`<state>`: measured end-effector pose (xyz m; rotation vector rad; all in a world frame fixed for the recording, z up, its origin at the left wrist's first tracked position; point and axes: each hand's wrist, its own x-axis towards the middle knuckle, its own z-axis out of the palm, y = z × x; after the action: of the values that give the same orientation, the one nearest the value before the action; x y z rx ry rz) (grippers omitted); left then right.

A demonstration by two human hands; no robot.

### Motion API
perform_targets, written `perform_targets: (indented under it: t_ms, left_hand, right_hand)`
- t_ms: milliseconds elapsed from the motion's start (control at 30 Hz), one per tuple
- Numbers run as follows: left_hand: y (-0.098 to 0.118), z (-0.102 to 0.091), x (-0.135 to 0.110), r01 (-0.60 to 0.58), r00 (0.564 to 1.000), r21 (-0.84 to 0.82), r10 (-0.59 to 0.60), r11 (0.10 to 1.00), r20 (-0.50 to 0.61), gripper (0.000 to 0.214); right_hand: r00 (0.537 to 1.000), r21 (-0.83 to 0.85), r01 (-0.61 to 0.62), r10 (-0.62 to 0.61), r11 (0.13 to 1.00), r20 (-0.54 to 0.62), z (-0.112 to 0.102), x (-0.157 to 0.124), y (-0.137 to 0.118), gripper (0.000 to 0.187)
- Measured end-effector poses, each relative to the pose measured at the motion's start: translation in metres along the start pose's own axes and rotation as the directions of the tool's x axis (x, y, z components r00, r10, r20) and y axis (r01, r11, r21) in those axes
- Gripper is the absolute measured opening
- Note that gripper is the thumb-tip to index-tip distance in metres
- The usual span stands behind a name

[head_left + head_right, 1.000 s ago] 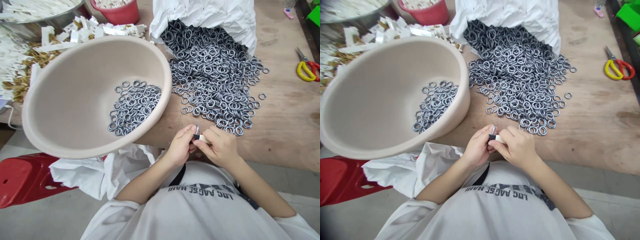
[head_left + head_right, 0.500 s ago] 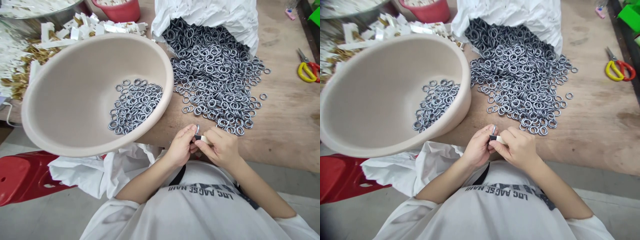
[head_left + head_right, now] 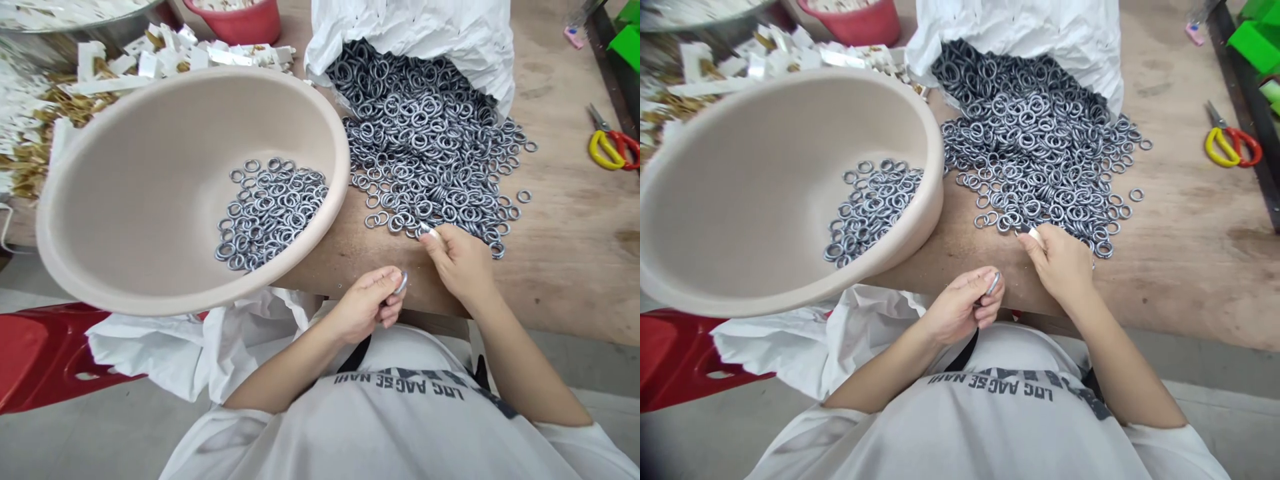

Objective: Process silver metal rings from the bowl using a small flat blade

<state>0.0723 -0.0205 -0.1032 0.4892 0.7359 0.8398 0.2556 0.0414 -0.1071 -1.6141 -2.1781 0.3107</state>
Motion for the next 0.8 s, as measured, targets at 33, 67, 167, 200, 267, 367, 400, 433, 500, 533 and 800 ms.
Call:
perform_targets:
  t_ms: [33, 67, 167, 200, 267, 367, 400, 433, 500, 533, 800]
  left_hand:
    - [0.001, -0.002, -0.001, 0.002, 1.000, 0.006, -0.002, 1.000, 0.010, 0.037]
    - [0.002, -0.005, -0.002, -0.009, 1.000, 0.015, 0.009, 1.000, 0.015, 0.034]
    - [0.007, -0.017, -0.002, -0.054, 0.999, 0.038, 0.054, 0.998, -0.007, 0.023]
    - [0.010, -0.021, -0.001, -0.065, 0.997, 0.031, 0.066, 0.997, -0.034, 0.025]
    - [0.014, -0.027, 0.001, -0.085, 0.991, -0.004, 0.084, 0.996, -0.106, 0.033]
    - [0.020, -0.030, 0.004, -0.127, 0.976, -0.063, 0.114, 0.990, -0.187, 0.027]
    - [0.020, -0.030, 0.005, -0.140, 0.972, -0.068, 0.124, 0.988, -0.200, 0.026]
    - [0.021, -0.028, 0.006, -0.153, 0.968, -0.060, 0.137, 0.986, -0.211, 0.025]
    - [0.020, -0.025, 0.008, -0.185, 0.955, 0.003, 0.180, 0.983, -0.235, 0.023]
    - [0.018, -0.024, 0.009, -0.208, 0.944, 0.067, 0.218, 0.976, -0.248, 0.022]
    - [0.008, -0.012, 0.015, -0.330, 0.788, 0.836, 0.616, 0.439, -0.013, 0.026]
  right_hand:
    - [1.000, -0.074, 0.009, -0.007, 0.997, 0.020, 0.001, 0.003, 0.001, 0.035]
    - [0.999, -0.145, 0.025, -0.018, 0.989, 0.047, 0.003, 0.006, 0.000, 0.031]
    - [0.995, -0.309, 0.025, 0.006, 0.951, 0.100, 0.008, 0.010, -0.005, 0.018]
    - [0.994, -0.339, 0.016, 0.021, 0.941, 0.106, 0.008, 0.011, -0.007, 0.015]
    - [0.993, -0.366, 0.012, 0.033, 0.931, 0.116, 0.009, 0.013, -0.010, 0.014]
    - [0.992, -0.379, 0.011, 0.037, 0.925, 0.118, 0.008, 0.014, -0.013, 0.018]
    - [0.992, -0.386, 0.011, 0.038, 0.923, 0.118, 0.008, 0.014, -0.014, 0.018]
    - [0.992, -0.392, 0.015, 0.036, 0.920, 0.122, 0.008, 0.014, -0.015, 0.019]
    - [0.989, -0.395, 0.035, 0.025, 0.918, 0.148, 0.008, 0.015, -0.015, 0.020]
    - [0.987, -0.379, 0.041, 0.022, 0.924, 0.160, 0.008, 0.015, -0.014, 0.019]
    - [0.942, 0.714, -0.194, -0.074, 0.673, 0.326, -0.008, 0.001, -0.008, 0.030]
